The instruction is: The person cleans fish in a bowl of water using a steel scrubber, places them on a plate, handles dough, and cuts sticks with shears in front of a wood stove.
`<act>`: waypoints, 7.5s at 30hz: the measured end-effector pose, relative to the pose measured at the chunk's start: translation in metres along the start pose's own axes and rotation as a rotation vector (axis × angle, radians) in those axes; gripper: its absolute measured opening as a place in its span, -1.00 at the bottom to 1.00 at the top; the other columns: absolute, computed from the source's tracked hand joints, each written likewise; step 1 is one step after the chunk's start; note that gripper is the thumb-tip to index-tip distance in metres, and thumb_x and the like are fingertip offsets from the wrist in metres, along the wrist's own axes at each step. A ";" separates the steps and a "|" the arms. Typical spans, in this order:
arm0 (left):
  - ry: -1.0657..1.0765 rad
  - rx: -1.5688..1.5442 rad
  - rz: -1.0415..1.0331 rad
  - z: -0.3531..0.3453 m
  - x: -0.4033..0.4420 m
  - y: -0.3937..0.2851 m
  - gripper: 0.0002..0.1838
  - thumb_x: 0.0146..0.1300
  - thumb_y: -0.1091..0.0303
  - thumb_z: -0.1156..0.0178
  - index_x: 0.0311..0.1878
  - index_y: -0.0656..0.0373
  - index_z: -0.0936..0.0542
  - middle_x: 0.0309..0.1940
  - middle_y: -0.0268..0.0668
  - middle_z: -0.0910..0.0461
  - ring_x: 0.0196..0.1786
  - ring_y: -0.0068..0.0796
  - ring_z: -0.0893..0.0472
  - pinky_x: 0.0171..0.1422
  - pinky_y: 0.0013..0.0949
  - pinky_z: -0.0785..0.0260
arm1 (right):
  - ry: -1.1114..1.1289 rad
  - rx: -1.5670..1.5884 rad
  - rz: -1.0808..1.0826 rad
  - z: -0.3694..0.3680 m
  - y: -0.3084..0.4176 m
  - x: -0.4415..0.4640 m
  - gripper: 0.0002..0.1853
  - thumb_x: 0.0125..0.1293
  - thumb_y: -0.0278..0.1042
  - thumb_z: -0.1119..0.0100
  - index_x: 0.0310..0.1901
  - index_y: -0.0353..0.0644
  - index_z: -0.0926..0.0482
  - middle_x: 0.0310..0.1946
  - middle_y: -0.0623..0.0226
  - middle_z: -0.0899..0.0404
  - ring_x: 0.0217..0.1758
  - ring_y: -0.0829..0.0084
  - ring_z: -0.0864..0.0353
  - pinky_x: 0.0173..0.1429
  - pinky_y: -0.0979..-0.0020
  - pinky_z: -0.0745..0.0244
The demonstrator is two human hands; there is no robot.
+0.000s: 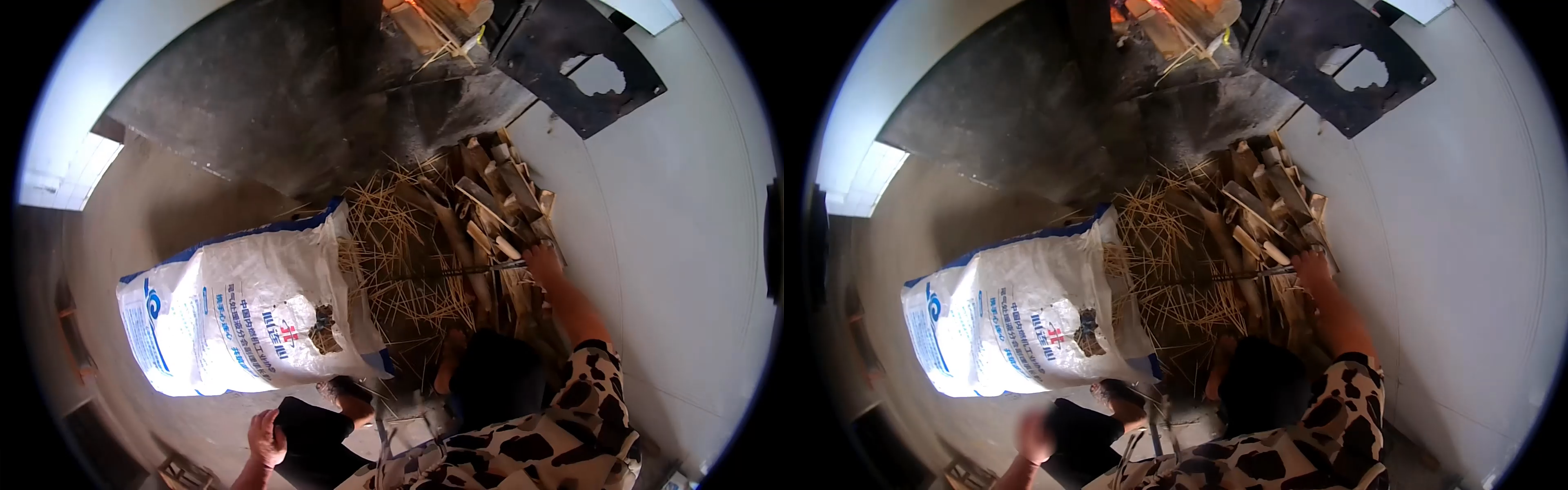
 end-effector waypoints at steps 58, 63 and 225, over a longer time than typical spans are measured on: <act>-0.265 0.217 0.094 0.019 -0.025 -0.066 -0.72 0.04 0.62 -0.11 -0.16 0.14 -0.59 -0.22 -0.13 -0.60 -0.12 -0.03 -0.58 -0.03 -0.12 -0.48 | 0.319 2.060 1.220 0.360 0.009 -0.159 -0.69 0.42 -0.24 -0.01 0.10 -0.19 -0.39 -0.26 0.26 -0.59 -0.43 0.60 -0.50 -0.29 0.55 -0.49; -0.261 0.190 0.117 0.020 -0.024 -0.070 -0.72 0.02 0.62 -0.12 -0.17 0.13 -0.59 -0.22 -0.14 -0.61 -0.13 -0.03 -0.58 -0.04 -0.12 -0.48 | -0.082 2.032 0.894 0.340 0.022 -0.149 -0.84 0.27 -0.24 -0.16 -0.38 -0.11 -0.53 -0.48 0.34 -0.61 -0.51 0.48 -0.55 -0.50 0.40 -0.37; -0.275 0.170 0.246 0.014 -0.049 -0.063 -0.78 0.07 0.57 -0.10 -0.21 0.15 -0.61 -0.30 -0.13 -0.61 -0.22 -0.03 -0.59 -0.08 -0.12 -0.47 | 0.093 2.125 0.743 0.239 0.134 -0.213 0.00 0.10 -0.61 0.01 0.56 0.32 0.14 -0.02 0.11 -0.44 0.04 0.27 -0.54 -0.12 0.25 -0.64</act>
Point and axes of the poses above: each hand's wrist, its own x-axis towards the middle knuckle, its own z-axis out of the back of the hand, y = z × x, the point moved 3 cm from there along x, towards the middle knuckle
